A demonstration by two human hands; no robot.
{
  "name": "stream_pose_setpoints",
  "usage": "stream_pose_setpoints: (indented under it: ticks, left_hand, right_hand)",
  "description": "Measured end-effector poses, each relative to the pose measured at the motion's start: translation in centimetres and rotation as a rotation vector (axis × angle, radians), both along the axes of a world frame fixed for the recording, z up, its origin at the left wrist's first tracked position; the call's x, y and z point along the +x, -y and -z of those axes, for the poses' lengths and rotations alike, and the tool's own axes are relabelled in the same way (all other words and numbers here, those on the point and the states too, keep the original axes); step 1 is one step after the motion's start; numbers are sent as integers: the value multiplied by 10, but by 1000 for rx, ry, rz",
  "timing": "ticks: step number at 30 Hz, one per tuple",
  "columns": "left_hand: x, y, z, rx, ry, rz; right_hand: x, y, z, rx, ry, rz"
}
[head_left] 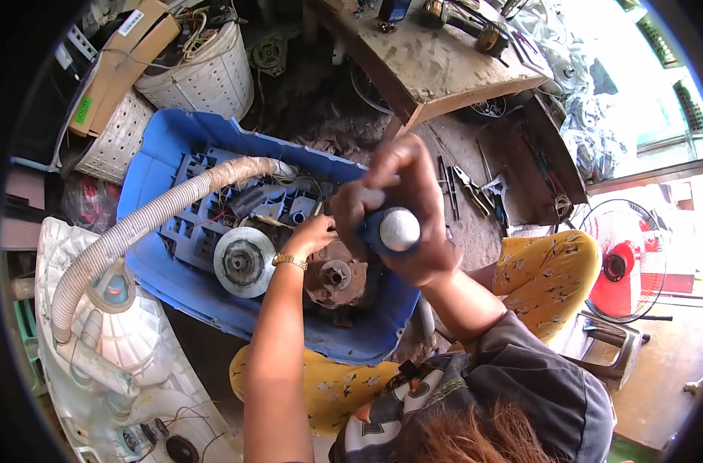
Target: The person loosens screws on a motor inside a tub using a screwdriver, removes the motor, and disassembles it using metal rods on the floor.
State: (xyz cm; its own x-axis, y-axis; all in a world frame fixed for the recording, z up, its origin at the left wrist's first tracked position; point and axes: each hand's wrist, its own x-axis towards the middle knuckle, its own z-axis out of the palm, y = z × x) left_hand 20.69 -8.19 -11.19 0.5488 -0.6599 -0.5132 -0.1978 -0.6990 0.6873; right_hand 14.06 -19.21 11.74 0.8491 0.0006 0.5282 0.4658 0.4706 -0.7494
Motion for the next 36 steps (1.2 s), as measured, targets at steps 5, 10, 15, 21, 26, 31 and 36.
stream_pose_setpoints:
  ticks: [5, 10, 15, 21, 26, 31, 36]
  left_hand:
    - [2, -1, 26, -158, -28, 69]
    - [-4, -4, 57, -246, 160, -128]
    - [-5, 2, 9, -315, 81, -99]
    - [-2, 4, 17, -132, -10, -3]
    - [-1, 7, -4, -118, -105, -6]
    - [-1, 4, 36, -196, -175, -87]
    - [-4, 2, 35, -307, -238, -112]
  right_hand:
    - [-1, 8, -1, -192, 91, 161]
    - [3, 8, -14, -296, -60, -15]
    - [11, 2, 9, -89, 70, 87]
    - [10, 18, -7, -298, 113, 146]
    - [6, 19, -3, -12, -83, 114]
    - [29, 21, 8, -107, 404, 298]
    - [26, 36, -12, -357, 93, 169]
